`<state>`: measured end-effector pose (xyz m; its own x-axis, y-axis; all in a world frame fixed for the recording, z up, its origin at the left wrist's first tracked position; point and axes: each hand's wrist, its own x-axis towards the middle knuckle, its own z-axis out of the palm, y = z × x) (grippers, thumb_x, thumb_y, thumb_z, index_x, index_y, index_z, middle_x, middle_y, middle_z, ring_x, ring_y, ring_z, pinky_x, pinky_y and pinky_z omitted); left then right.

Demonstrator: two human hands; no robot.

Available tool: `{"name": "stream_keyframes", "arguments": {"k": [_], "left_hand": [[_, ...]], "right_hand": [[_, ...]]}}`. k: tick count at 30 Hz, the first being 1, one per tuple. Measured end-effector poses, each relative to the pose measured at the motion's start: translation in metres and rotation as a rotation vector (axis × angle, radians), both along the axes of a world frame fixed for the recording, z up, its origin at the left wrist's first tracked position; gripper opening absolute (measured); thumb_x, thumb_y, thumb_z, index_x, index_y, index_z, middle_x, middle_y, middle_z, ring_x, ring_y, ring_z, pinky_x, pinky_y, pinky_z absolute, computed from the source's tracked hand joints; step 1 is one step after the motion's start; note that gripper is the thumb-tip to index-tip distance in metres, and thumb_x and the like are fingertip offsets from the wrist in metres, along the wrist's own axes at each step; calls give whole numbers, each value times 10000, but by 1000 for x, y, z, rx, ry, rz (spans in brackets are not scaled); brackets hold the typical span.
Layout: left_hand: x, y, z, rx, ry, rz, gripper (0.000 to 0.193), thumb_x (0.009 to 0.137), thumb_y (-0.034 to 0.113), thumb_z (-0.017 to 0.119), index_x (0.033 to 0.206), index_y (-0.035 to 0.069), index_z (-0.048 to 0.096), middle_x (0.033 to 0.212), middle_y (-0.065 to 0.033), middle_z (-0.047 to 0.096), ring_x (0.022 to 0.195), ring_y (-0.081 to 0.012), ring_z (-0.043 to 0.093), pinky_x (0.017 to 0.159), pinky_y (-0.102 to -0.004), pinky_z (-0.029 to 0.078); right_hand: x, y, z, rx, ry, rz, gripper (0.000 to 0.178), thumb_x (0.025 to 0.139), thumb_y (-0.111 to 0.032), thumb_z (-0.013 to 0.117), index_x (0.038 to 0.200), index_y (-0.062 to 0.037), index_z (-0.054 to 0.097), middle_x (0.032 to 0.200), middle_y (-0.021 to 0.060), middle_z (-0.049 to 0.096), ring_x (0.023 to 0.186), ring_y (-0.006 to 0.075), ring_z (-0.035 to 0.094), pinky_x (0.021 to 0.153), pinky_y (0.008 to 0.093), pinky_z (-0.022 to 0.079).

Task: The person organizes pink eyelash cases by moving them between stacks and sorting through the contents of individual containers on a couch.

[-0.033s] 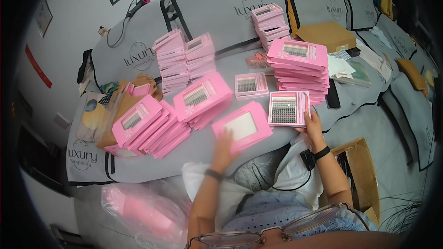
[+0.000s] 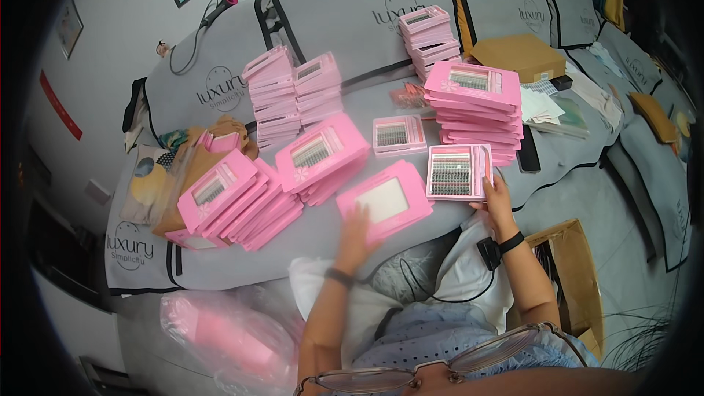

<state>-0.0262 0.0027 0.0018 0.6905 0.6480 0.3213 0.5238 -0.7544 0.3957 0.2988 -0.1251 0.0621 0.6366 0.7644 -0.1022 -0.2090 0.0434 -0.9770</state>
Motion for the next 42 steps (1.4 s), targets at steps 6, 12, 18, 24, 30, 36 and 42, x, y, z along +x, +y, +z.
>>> {"name": "stream_keyframes", "arguments": {"k": [6, 12, 18, 24, 30, 36, 42], "left_hand": [[-1, 4, -7, 6, -50, 1, 944, 727, 282, 742, 1450, 24, 193, 1485, -264, 167, 1372, -441, 153, 1122, -483, 159], [0, 5, -10, 51, -89, 12, 937, 730, 292, 741, 1442, 11, 200, 1480, -271, 174, 1371, -435, 167, 1123, -476, 164], [1, 0, -3, 55, -141, 25, 883, 734, 265, 742, 1432, 38, 252, 1473, -263, 202, 1358, -435, 204, 1108, -459, 211], [5, -12, 19, 97, -68, 56, 798, 686, 193, 743, 1394, 126, 381, 1446, -236, 290, 1301, -431, 327, 1051, -442, 328], [0, -25, 36, 100, -22, 54, 799, 629, 51, 694, 1372, 167, 423, 1419, -203, 357, 1270, -395, 394, 1010, -432, 386], [-5, -30, 29, 92, -17, 47, 787, 622, -46, 611, 1357, 181, 446, 1407, -184, 382, 1271, -383, 397, 1003, -424, 398], [-12, -28, 20, 108, 35, -1, 789, 620, -64, 583, 1353, 196, 453, 1393, -169, 402, 1275, -382, 391, 1001, -429, 396]], "right_hand": [[-1, 0, -5, 30, 8, 25, 321, 962, -212, 461, 1228, -33, 474, 1015, 81, 611, 823, 166, 641, 573, 280, 578], [-9, -3, -4, -22, 74, 227, 322, 962, -207, 460, 1213, -8, 490, 986, 81, 629, 804, 160, 645, 597, 277, 581], [-11, -7, -1, -14, 91, 265, 332, 966, -221, 454, 1235, -32, 500, 933, 49, 643, 713, 110, 636, 543, 237, 572], [-7, -19, -1, -39, -101, 256, 312, 960, -174, 450, 1199, 15, 512, 973, 79, 629, 782, 147, 640, 593, 271, 568], [0, -44, -8, -13, 162, 282, 324, 954, -187, 477, 1206, 15, 511, 993, 80, 635, 791, 148, 643, 608, 271, 571], [5, -49, -22, -56, 216, 360, 323, 954, -198, 482, 1201, 7, 512, 1006, 90, 639, 800, 152, 650, 624, 274, 580], [1, -47, -22, -34, 180, 314, 329, 964, -206, 459, 1211, 6, 501, 1026, 92, 632, 822, 159, 648, 633, 275, 579]]}}
